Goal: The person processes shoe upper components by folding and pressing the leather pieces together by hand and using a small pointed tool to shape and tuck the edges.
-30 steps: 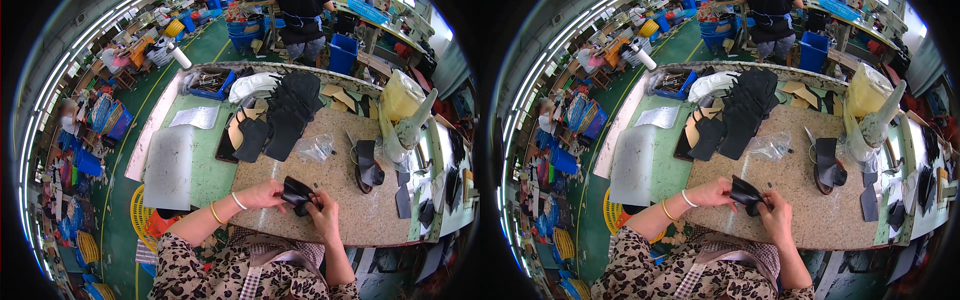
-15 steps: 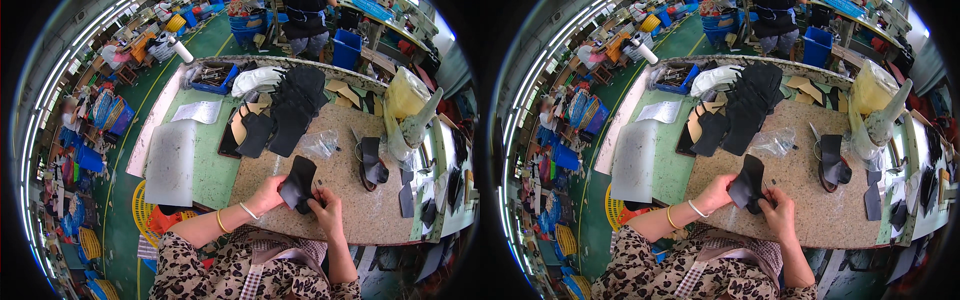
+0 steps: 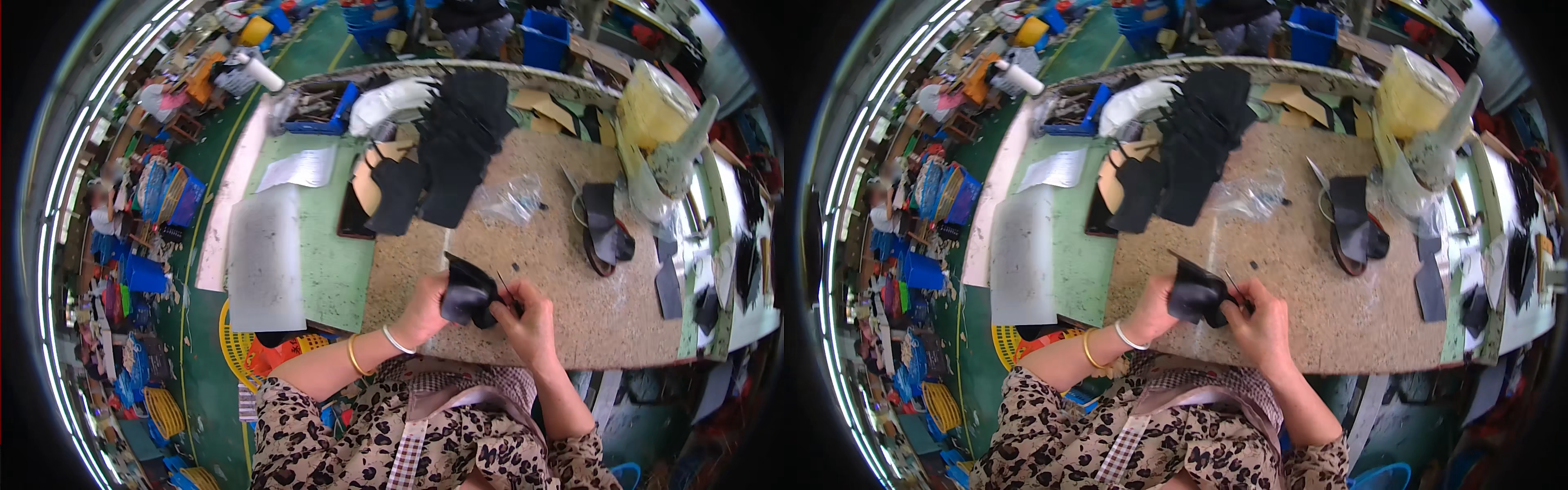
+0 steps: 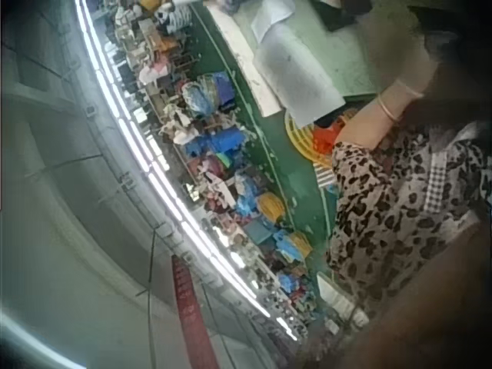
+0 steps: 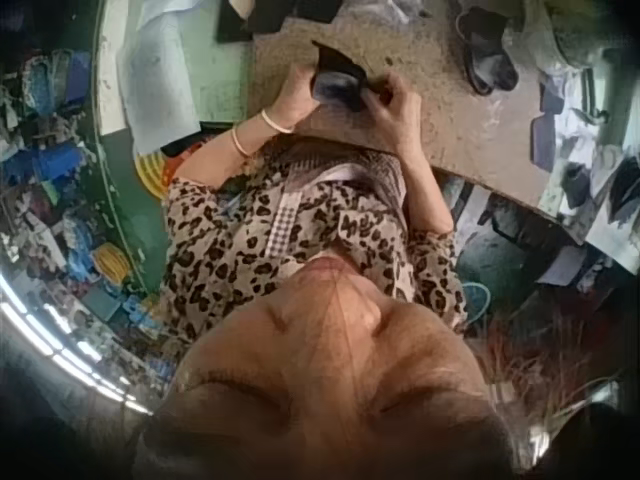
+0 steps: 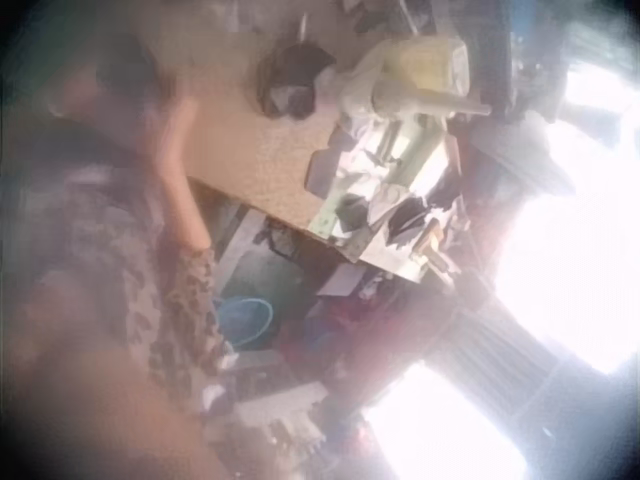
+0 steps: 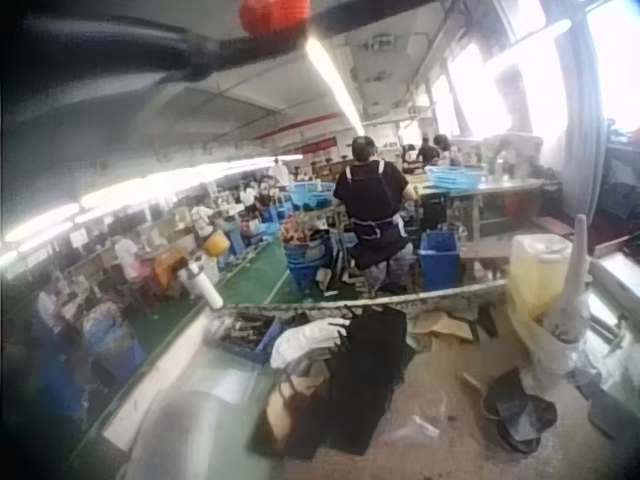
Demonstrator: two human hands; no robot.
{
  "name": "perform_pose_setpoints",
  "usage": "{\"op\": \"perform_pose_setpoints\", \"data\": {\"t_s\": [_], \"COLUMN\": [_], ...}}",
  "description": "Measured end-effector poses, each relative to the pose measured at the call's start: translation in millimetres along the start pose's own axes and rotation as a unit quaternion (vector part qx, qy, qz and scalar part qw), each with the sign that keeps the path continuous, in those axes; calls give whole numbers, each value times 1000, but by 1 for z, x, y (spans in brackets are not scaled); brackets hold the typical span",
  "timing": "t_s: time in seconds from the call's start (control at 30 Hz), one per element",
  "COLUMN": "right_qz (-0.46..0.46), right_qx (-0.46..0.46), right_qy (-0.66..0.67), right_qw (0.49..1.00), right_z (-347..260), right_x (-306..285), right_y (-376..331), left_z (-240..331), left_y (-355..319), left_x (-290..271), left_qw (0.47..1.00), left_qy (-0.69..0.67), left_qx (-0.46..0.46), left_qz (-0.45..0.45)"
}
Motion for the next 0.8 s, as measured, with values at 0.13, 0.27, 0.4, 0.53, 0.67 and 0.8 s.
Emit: {"op": "perform_pose_setpoints", "data": {"t_s": [0.13,0.27,0.4,0.53,0.67,0.8], "right_qz": [3,-27,-33,-12,-34,-35], "right_qx": [0,4,23,3,6,31], "right_qy": [21,62,48,67,45,29], "right_qw": [1000,998,998,998,998,999], "right_z": [0,-3,1,8,5,4], "right_x": [-1,1,2,0,-5,-6], "right_y": [7,11,6,-2,-8,-6], "left_z": [8,6,0,0,2,19], "left_y": [-3,-2,-2,0,0,7], "left_x": [-3,-6,1,5,8,10], "left_qw": [999,996,990,993,987,961], "left_qy": [-11,-11,117,98,151,275], "left_qx": [-30,-84,-75,-63,-45,28], "left_qz": [22,21,-11,-26,-42,-7]}}
Point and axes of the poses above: each hand's wrist, its own y-axis towards the middle knuckle, its own x-axis out of the palm, z = x × y, the point moved 5 cm from there along y, towards the middle knuckle, and after that the axes turned 7 degrees about -z, right-handed, at the moved point
